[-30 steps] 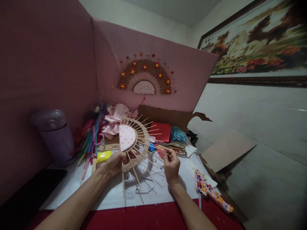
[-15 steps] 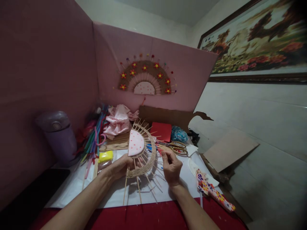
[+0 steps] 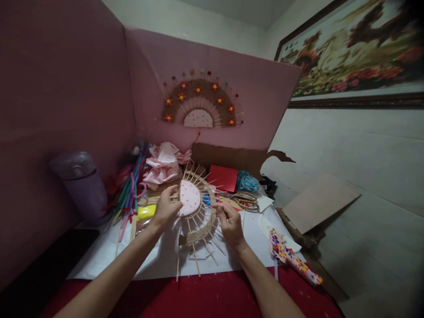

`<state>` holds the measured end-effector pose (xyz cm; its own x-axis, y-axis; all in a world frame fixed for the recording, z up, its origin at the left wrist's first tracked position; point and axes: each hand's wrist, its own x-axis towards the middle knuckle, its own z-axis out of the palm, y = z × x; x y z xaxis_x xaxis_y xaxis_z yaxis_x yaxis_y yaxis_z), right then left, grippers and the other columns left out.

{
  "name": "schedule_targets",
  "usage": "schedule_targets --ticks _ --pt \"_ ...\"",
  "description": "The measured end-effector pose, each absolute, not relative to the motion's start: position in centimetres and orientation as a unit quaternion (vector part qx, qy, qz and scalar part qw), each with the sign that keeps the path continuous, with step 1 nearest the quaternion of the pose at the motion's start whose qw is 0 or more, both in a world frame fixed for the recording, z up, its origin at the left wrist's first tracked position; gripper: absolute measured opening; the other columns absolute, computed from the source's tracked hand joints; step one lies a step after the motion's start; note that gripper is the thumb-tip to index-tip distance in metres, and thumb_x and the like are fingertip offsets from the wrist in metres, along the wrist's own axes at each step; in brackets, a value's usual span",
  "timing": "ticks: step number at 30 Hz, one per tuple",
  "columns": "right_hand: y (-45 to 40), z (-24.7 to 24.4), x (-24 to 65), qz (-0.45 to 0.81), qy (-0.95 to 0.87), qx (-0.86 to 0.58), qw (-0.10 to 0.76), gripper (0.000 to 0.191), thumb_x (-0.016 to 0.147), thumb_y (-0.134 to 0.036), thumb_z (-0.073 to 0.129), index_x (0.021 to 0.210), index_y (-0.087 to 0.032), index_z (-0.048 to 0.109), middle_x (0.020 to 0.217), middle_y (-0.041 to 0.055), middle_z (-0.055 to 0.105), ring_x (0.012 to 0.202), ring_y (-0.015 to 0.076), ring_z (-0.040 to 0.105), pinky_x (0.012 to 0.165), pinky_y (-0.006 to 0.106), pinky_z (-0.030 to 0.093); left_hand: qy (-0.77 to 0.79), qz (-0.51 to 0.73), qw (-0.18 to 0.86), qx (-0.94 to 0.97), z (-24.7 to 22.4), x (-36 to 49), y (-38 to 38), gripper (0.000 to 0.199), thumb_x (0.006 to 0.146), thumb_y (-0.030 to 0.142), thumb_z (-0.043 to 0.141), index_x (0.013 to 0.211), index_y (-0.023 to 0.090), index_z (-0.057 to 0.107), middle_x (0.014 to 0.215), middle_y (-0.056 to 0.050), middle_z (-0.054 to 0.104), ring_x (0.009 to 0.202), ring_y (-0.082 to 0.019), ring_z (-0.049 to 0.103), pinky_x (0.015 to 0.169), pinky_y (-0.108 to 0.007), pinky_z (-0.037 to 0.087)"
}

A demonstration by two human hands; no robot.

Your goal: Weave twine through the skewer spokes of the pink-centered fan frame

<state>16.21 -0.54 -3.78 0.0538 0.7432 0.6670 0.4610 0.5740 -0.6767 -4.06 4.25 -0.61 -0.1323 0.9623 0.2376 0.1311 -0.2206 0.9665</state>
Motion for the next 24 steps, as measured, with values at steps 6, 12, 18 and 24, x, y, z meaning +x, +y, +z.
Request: schedule_targets --ticks 6,12,18,24 --pt "-0.5 -3.6 15.9 0.174 -0.685 -0.413 0.574 0.024 0.082 -0.021 0.052 0.104 -0.022 0.062 0.088 0.0049 0.063 0.081 0.0178 0.059 0.073 0.031 0.047 0.440 0.465 0.431 0.636 1.1 -0.6 2.9 0.028 0.056 0.007 0.051 0.079 0.014 0.064 0.080 -0.005 0.064 0.065 -0.015 0.057 0.057 -0.025 0.044" --pt "-0.8 -3.7 15.9 0.137 -0.709 -0.420 0.550 0.019 0.076 -0.017 0.059 0.094 -0.023 0.062 0.080 0.0018 0.061 0.072 0.0158 0.057 0.066 0.028 0.046 0.333 0.358 0.660 0.570 -0.3 1.5 1.1 0.028 0.067 0.023 0.055 0.092 0.012 0.057 0.069 -0.005 0.062 0.051 -0.015 0.059 0.044 -0.024 0.042" --pt "-0.5 -3.6 16.3 0.125 -0.722 -0.419 0.536 0.009 0.078 -0.018 0.057 0.086 -0.021 0.060 0.079 0.0020 0.060 0.072 0.0158 0.056 0.065 0.027 0.045 0.350 0.400 0.640 0.554 -1.9 0.3 1.2 0.025 0.058 0.024 0.070 0.075 0.010 0.059 0.056 0.000 0.058 0.045 -0.009 0.051 0.045 -0.021 0.038" --pt "-0.9 -3.4 16.0 0.125 -0.721 -0.401 0.551 0.009 0.082 -0.016 0.052 0.084 -0.021 0.059 0.081 0.0026 0.060 0.074 0.0156 0.057 0.067 0.028 0.045 0.376 0.383 0.631 0.560 -2.5 -0.1 1.0 0.024 0.062 0.028 0.069 0.075 0.012 0.058 0.055 0.001 0.058 0.041 -0.008 0.049 0.039 -0.019 0.034"
